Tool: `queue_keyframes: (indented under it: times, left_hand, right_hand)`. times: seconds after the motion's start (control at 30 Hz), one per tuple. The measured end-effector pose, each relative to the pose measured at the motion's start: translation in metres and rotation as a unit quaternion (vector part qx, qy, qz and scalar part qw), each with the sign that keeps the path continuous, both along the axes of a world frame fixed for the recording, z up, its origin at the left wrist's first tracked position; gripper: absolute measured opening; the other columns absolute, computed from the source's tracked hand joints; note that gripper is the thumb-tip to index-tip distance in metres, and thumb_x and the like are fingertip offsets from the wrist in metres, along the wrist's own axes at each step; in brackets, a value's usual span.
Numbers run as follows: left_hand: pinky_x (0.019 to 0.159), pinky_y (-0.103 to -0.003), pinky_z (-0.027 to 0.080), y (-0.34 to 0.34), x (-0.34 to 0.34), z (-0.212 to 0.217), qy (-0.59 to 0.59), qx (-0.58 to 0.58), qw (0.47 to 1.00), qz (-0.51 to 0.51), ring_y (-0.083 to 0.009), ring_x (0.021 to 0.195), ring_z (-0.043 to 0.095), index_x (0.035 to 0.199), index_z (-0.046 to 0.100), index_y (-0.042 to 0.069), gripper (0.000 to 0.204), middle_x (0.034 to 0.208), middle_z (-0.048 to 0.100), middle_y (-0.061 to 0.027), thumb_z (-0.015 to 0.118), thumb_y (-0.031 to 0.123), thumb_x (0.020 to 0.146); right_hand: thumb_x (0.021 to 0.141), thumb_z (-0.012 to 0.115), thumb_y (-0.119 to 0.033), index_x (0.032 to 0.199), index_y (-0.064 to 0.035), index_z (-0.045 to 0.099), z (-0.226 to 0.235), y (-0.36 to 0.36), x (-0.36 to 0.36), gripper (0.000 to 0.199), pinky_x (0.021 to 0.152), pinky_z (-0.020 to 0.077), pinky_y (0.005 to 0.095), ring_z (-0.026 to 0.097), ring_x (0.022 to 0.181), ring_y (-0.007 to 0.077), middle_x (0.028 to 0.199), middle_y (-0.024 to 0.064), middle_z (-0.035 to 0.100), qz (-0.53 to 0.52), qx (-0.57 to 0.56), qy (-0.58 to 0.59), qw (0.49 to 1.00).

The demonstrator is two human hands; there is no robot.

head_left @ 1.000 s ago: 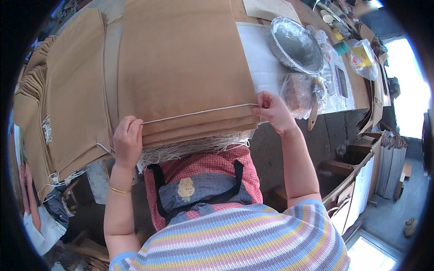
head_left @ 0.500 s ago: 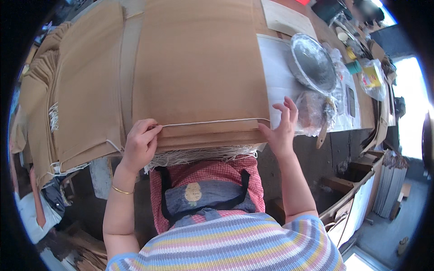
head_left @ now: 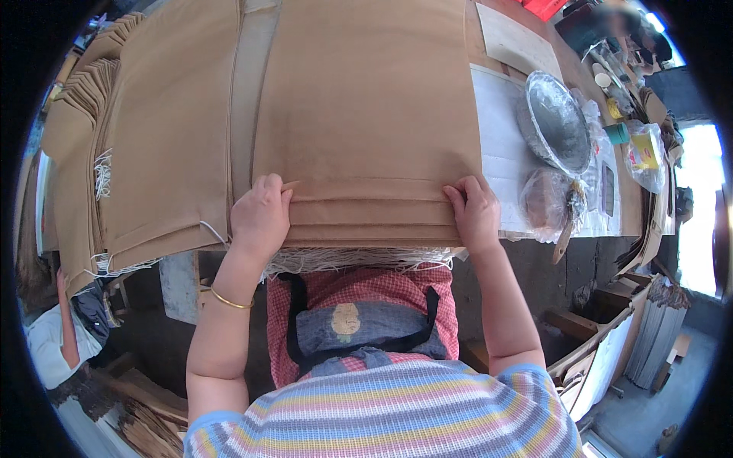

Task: The person repeatedly applies paste to the edge of a large brown paper sheet using a brush, then presses a thin string along the edge to adhere it. The person continues this process across multiple sheets, stacking them as they work.

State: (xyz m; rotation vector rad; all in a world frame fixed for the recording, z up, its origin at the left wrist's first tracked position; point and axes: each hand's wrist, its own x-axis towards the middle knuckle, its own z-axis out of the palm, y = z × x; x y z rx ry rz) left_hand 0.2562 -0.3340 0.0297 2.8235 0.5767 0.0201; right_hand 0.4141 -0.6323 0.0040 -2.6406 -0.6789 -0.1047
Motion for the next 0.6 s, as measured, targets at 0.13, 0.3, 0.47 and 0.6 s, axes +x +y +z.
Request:
queue_keyframes:
  times: [0.13, 0.3, 0.47, 0.6]
  left_hand:
    - [0.082, -0.047, 0.044, -0.022, 0.010, 0.011, 0.004, 0.106, 0.994, 0.002, -0.0369, 0.097, 0.056, 0.103, 0.048, 0.002, 0.026, 0.102, 0.057, -0.0176, 0.059, 0.020, 0.087]
    - [0.112, -0.046, 0.024, -0.063, -0.003, 0.011, -0.003, 0.034, 0.976, -0.214, -0.0370, 0.135, 0.029, 0.137, 0.031, -0.004, 0.074, 0.141, 0.035, -0.0252, 0.061, 0.039, 0.086]
    - [0.114, -0.044, 0.019, -0.014, -0.023, 0.001, 0.052, 0.055, 0.996, -0.054, -0.0389, 0.140, 0.018, 0.141, 0.021, -0.010, 0.083, 0.149, 0.018, -0.0273, 0.054, 0.046, 0.089]
    - [0.112, -0.045, 0.023, -0.005, -0.026, -0.018, -0.056, -0.005, 0.998, -0.039, -0.0403, 0.138, 0.022, 0.138, 0.027, -0.012, 0.068, 0.147, 0.024, -0.0283, 0.050, 0.035, 0.094]
  right_hand:
    - [0.082, 0.060, -0.010, 0.129, -0.0073, 0.048, 0.003, 0.025, -0.022, 0.048, 0.080, 0.0466, 0.0435, 0.057, 0.102, 0.0270, 0.117, 0.0112, 0.056, 0.014, -0.051, -0.155, 0.986]
    - [0.086, 0.057, -0.040, 0.140, 0.0012, 0.034, 0.013, 0.068, -0.071, 0.071, 0.113, 0.0215, 0.0442, 0.029, 0.137, 0.0327, 0.147, 0.0189, 0.031, 0.190, -0.046, -0.002, 0.981]
    - [0.083, 0.065, -0.038, 0.139, 0.0034, 0.031, 0.003, -0.002, -0.030, 0.078, 0.109, 0.0281, 0.0445, 0.029, 0.135, 0.0379, 0.147, 0.0227, 0.027, -0.052, -0.047, -0.028, 0.997]
    - [0.080, 0.068, -0.025, 0.125, 0.0034, 0.047, -0.004, -0.013, -0.017, 0.057, 0.101, 0.0369, 0.0446, 0.039, 0.127, 0.0383, 0.138, 0.0209, 0.041, -0.112, -0.040, -0.011, 0.993]
